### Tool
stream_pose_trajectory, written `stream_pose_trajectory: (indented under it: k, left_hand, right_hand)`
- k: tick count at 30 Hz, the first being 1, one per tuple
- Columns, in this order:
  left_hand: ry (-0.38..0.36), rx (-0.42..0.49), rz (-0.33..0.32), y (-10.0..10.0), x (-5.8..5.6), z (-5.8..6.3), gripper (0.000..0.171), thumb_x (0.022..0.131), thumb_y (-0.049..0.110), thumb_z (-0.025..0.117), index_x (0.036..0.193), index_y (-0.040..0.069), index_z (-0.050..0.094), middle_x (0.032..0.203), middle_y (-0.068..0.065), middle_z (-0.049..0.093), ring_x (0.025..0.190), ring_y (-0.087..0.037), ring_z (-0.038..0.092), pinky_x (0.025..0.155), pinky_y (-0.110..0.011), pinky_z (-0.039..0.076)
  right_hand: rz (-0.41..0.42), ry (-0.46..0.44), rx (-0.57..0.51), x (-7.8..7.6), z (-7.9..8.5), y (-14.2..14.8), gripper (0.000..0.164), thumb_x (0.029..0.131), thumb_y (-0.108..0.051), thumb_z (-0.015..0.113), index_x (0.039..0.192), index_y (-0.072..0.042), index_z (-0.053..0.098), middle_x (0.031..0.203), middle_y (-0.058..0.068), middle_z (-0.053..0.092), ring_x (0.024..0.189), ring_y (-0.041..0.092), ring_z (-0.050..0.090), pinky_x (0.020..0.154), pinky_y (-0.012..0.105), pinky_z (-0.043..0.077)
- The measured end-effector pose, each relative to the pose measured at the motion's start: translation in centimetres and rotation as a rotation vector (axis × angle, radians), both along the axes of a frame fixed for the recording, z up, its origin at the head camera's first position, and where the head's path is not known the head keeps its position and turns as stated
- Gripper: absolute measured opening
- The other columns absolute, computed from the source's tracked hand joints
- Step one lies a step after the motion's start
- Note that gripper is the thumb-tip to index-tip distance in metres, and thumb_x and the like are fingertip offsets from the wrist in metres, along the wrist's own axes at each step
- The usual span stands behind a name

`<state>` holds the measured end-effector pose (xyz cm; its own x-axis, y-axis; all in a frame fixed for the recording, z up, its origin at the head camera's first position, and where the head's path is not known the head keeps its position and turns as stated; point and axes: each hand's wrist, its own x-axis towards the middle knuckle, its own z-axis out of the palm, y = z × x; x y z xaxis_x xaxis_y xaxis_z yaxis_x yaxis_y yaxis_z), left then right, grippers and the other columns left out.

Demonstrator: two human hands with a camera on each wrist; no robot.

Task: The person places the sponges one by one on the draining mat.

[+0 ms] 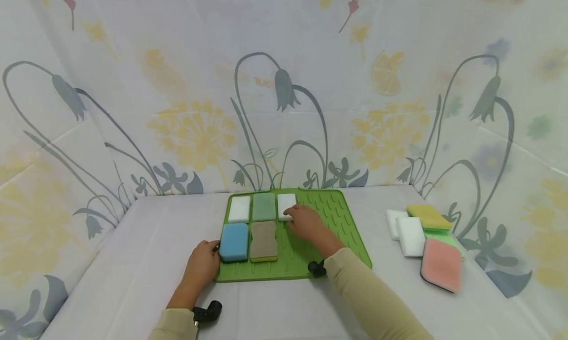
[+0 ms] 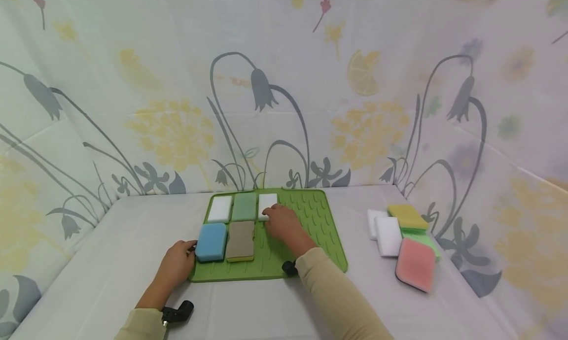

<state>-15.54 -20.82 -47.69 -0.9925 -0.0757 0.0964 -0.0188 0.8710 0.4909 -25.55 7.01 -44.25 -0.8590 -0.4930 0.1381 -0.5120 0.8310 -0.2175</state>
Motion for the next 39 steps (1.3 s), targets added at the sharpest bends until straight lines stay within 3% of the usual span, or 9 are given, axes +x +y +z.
stream_pose_trajectory:
  k: [12, 23, 39]
  left_hand:
    - [-0.005, -0.002, 0.000, -0.1, -0.1, -0.1, 0.034, 0.095, 0.006, 0.051, 0.125, -0.008, 0.060, 0.105, -0.021, 0.062, 0.097, -0.034, 0.062, 0.083, -0.048, 0.052]
    - [-0.002, -0.010, -0.008, -0.1, -0.1, -0.3, 0.033, 0.095, 0.005, 0.050, 0.124, -0.009, 0.060, 0.104, -0.021, 0.062, 0.097, -0.034, 0.062, 0.082, -0.048, 0.052]
    - [0.012, -0.001, -0.005, -0.1, 0.0, -0.3, 0.033, 0.095, 0.005, 0.051, 0.123, -0.009, 0.060, 0.104, -0.021, 0.062, 0.095, -0.033, 0.062, 0.081, -0.047, 0.053]
  right_hand:
    - [0.014, 0.068, -0.013, 1.3, -0.3, 2.2, 0.027, 0.094, -0.018, 0.063, 0.120, -0.012, 0.065, 0.119, 0.011, 0.064, 0.109, 0.031, 0.062, 0.086, 0.046, 0.053]
    - [-0.006, 0.092, -0.069, 3.2, 0.2, 3.9, 0.029, 0.093, -0.018, 0.064, 0.121, -0.011, 0.065, 0.122, 0.010, 0.064, 0.114, 0.032, 0.060, 0.094, 0.048, 0.050]
    - [-0.039, 0.173, -0.096, 4.5, 0.5, 6.4, 0.030, 0.090, -0.018, 0.068, 0.119, -0.011, 0.066, 0.121, 0.011, 0.064, 0.112, 0.033, 0.062, 0.093, 0.049, 0.051]
